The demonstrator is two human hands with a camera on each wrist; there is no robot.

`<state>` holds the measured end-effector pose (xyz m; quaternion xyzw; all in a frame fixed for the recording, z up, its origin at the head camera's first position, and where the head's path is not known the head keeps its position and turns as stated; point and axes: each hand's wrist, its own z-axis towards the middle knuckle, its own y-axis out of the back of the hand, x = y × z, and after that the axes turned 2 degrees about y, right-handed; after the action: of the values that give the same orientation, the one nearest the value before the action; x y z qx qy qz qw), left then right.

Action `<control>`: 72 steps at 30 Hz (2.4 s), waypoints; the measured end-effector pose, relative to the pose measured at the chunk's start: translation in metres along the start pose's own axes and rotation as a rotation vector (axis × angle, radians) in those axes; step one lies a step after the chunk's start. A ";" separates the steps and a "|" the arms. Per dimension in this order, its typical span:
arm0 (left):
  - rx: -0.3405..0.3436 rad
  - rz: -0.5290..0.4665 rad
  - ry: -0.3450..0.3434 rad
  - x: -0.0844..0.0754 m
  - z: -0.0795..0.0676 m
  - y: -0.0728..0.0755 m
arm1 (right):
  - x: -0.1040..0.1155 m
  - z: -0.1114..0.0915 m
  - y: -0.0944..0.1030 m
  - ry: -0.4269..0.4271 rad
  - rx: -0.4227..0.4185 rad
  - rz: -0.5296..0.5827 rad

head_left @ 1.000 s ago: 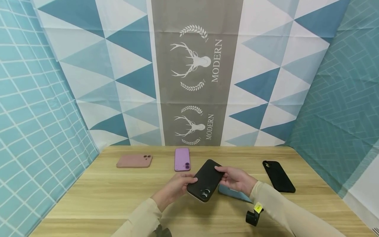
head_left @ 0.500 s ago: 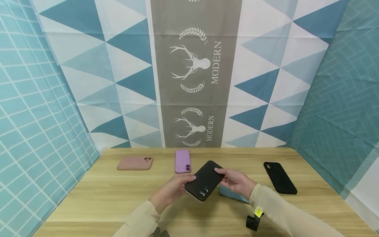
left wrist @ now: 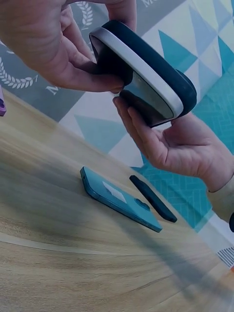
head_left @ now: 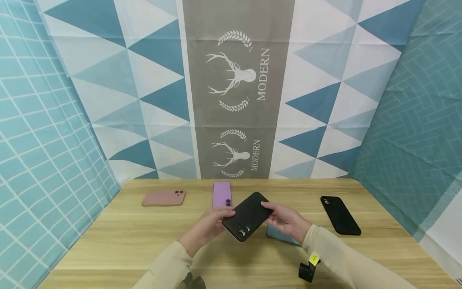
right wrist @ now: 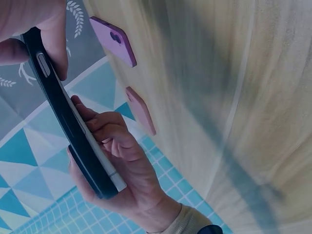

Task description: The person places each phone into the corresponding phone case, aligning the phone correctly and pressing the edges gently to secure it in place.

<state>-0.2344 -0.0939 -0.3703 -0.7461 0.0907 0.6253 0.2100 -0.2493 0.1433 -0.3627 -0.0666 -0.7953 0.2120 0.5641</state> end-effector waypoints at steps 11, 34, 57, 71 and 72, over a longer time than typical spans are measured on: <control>-0.099 -0.084 0.008 0.003 0.004 0.002 | 0.005 -0.001 -0.005 0.034 -0.021 0.065; -0.061 -0.017 0.028 0.009 -0.002 -0.002 | 0.011 -0.006 -0.001 0.063 -0.066 0.135; -0.212 0.151 0.011 0.012 -0.003 -0.004 | 0.009 -0.002 0.000 0.005 -0.056 0.073; -0.218 0.077 0.049 0.007 -0.002 -0.007 | 0.005 -0.004 0.003 -0.004 -0.118 0.050; -0.223 0.072 0.047 0.007 -0.002 -0.007 | 0.005 -0.004 0.003 -0.004 -0.119 0.051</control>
<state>-0.2282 -0.0878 -0.3751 -0.7754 0.0522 0.6212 0.1009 -0.2481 0.1485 -0.3581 -0.1199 -0.8056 0.1788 0.5520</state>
